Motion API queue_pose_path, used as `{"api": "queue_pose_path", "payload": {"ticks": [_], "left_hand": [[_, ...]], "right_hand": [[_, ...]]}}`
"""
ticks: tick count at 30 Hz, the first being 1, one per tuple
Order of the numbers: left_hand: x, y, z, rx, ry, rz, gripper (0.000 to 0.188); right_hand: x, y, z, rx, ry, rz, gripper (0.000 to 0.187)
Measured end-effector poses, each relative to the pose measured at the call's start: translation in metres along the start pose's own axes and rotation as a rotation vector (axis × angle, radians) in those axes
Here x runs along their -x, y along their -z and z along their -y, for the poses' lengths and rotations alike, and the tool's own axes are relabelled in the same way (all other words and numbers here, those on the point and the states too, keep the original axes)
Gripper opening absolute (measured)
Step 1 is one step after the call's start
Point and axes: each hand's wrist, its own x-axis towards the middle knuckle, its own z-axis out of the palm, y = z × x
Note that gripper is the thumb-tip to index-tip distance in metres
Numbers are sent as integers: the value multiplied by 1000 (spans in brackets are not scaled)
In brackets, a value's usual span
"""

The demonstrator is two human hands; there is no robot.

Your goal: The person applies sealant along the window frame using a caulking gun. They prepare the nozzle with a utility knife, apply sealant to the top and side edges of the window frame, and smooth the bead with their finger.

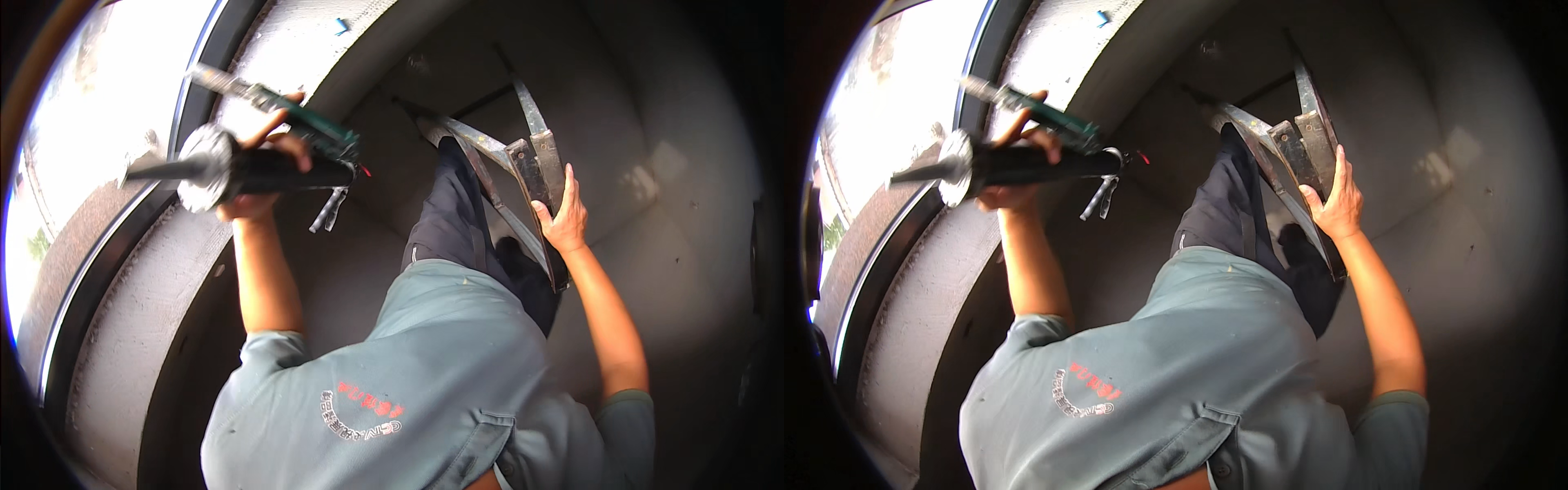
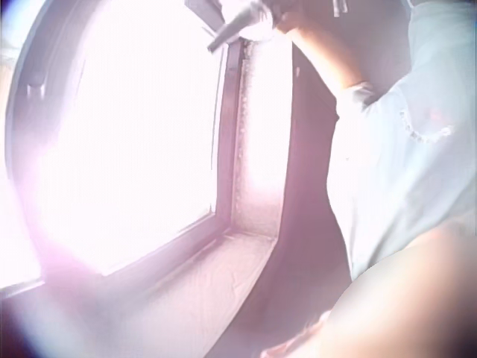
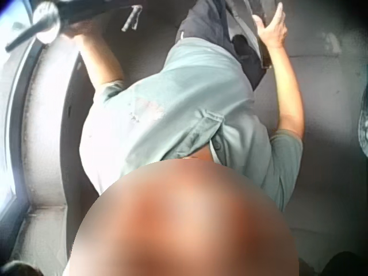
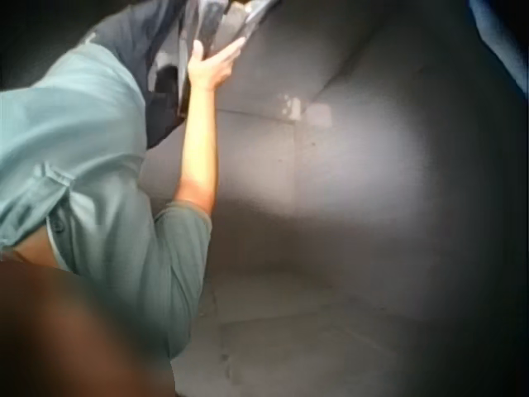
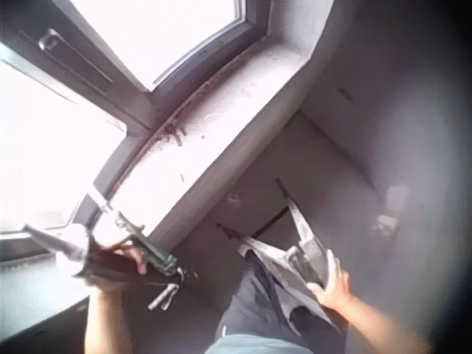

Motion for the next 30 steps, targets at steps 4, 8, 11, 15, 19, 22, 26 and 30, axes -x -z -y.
{"api": "queue_pose_path", "payload": {"ticks": [4, 8, 11, 15, 19, 22, 26, 30], "left_hand": [[33, 3, -10, -53, -200, 87, 121], [58, 0, -23, -180, -51, -154, 111], [64, -10, -19, -191, -100, -63, 107], [66, -25, 3, -194, 135, -212, 77], [60, -39, 22, -36, 591, -536, 43], [51, -41, 39, 45, 836, -677, 42], [59, -41, 77, -41, 762, -678, 41], [99, -23, 121, -168, 594, -491, 40]], "right_hand": [[10, -2, -3, -12, 82, 34, 120], [14, -5, -11, 43, 59, -17, 121], [10, 5, -16, -14, 147, -68, 121], [3, 13, -15, -61, 105, 16, 120], [3, 22, -18, -25, 125, 42, 120], [1, 26, -25, -40, 175, 71, 122], [-1, 28, -28, -132, 142, 110, 125], [2, 24, -27, -369, 33, 169, 125]]}}
